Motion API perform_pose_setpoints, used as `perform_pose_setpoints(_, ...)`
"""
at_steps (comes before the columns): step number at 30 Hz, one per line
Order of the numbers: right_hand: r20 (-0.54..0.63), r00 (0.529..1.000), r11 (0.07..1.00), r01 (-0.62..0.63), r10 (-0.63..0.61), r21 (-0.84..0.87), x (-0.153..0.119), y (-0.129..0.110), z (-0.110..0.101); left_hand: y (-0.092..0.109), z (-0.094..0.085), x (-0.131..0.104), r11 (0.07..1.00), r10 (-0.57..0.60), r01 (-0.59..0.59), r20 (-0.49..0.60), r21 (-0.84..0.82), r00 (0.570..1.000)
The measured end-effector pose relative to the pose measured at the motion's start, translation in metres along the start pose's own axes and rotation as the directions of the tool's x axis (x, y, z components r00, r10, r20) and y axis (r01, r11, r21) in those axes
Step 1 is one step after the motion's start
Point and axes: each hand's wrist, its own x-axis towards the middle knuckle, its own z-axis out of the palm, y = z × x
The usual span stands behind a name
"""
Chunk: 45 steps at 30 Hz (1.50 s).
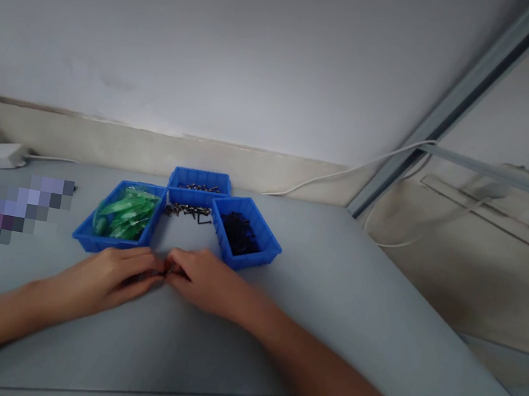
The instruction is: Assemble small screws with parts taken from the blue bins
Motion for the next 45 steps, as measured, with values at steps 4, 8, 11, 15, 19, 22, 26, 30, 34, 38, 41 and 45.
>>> perform_pose_setpoints(4,-0.001,1.0,1.0,-0.012,0.012,0.028,-0.001,0.001,-0.001,0.001,-0.002,0.0,1.0,-0.008,0.008,0.002,0.012,1.0)
perform_pose_setpoints(8,-0.013,0.999,0.999,-0.035,0.036,0.035,-0.002,-0.002,-0.005,0.002,-0.005,-0.001,0.995,-0.057,0.056,0.01,0.076,0.998)
perform_pose_setpoints(11,0.014,0.999,0.994,-0.036,0.035,0.101,-0.002,-0.006,-0.009,0.001,-0.004,-0.001,0.992,-0.071,0.069,0.017,0.11,0.997)
perform_pose_setpoints(15,0.001,1.0,0.998,-0.009,0.009,0.066,-0.002,-0.007,-0.008,-0.001,-0.002,-0.001,0.989,-0.012,0.008,0.026,0.147,1.0)
perform_pose_setpoints(19,-0.002,1.0,1.0,0.013,-0.013,-0.029,-0.001,-0.005,-0.006,-0.002,0.001,0.0,0.982,-0.005,-0.003,0.042,0.19,0.999)
perform_pose_setpoints(22,-0.015,1.0,0.999,0.006,-0.007,-0.049,-0.002,-0.003,-0.006,-0.001,0.0,0.001,0.981,-0.068,0.051,0.084,0.188,0.994)
perform_pose_setpoints(26,-0.028,1.0,0.998,-0.007,0.005,-0.064,-0.002,-0.002,-0.006,-0.001,-0.001,0.002,0.975,-0.128,0.102,0.123,0.199,0.984)
perform_pose_setpoints(30,-0.02,1.0,0.996,0.004,-0.006,-0.09,-0.002,-0.002,-0.006,-0.002,0.0,0.002,0.976,-0.16,0.14,0.115,0.168,0.98)
perform_pose_setpoints(34,0.024,1.0,0.995,-0.002,0.004,-0.101,-0.002,-0.001,-0.005,-0.004,-0.001,0.002,0.985,-0.157,0.151,0.084,0.081,0.984)
perform_pose_setpoints(38,0.043,0.999,0.99,0.029,-0.023,-0.135,-0.002,0.001,-0.002,-0.001,-0.003,0.002,0.995,-0.09,0.093,0.063,-0.036,0.994)
perform_pose_setpoints(41,0.041,0.998,0.985,0.058,-0.052,-0.163,-0.002,0.002,0.0,0.001,-0.004,0.002,0.997,-0.056,0.059,0.049,-0.059,0.997)
perform_pose_setpoints(45,0.035,0.997,0.982,0.071,-0.065,-0.176,-0.001,0.003,0.0,0.004,-0.005,0.0,0.999,-0.033,0.034,0.019,-0.012,0.999)
